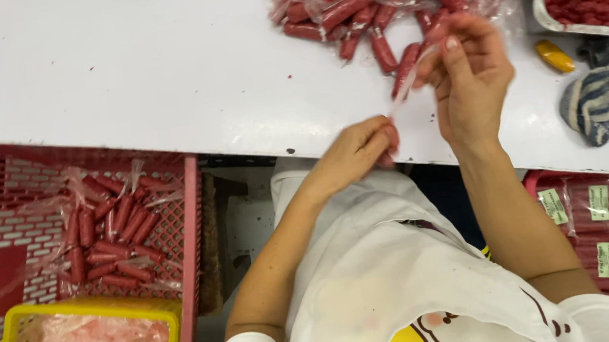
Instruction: The person ties small red sausages together in pairs using thin rubber bands. They pick up two sausages from a pile on a white table, wrap a band around them, and place the tied pair into a pink basket below.
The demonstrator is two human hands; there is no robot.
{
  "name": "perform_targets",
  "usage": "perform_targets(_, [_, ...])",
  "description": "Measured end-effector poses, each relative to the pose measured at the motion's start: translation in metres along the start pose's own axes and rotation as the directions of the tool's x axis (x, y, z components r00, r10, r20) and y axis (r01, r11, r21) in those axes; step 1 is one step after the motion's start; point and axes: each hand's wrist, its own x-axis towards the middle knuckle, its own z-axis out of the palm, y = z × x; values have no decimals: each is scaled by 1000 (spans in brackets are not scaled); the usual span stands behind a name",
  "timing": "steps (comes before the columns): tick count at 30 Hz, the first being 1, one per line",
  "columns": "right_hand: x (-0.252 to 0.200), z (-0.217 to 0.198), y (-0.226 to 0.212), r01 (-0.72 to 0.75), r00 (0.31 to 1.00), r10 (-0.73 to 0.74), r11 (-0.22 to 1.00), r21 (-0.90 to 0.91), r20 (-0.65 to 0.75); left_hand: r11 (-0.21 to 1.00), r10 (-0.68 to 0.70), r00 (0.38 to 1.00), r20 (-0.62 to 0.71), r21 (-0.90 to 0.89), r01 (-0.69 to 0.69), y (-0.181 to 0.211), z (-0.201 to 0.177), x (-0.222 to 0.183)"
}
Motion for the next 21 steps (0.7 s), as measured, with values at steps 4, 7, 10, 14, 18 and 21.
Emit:
perform_targets(4, [-20,30,14,289,925,-166,892,-348,343,718,121,973,-198,694,52,-17,-37,-1])
perform_targets(7, [-30,49,12,489,701,256,506,-710,666,257,477,846,-239,958,126,-20,-40,-10])
perform_targets(10, [-25,37,12,651,630,286,312,-692,722,119,624,758,-189,982,147,3,-38,-33])
perform_targets(14, [-37,19,-10,360,654,317,667,-652,686,999,-40,957,-288,-4,40,-4,-19,-53])
perform_targets(18, [-50,-4,28,696,677,-2,328,-639,736,433,-366,875,-318,-890,-142,-30,2,-15])
perform_targets(21, [-46,-13,26,735,673,-58,164,-658,737,832,-260,855,-448,-554,-37,-25,4,1])
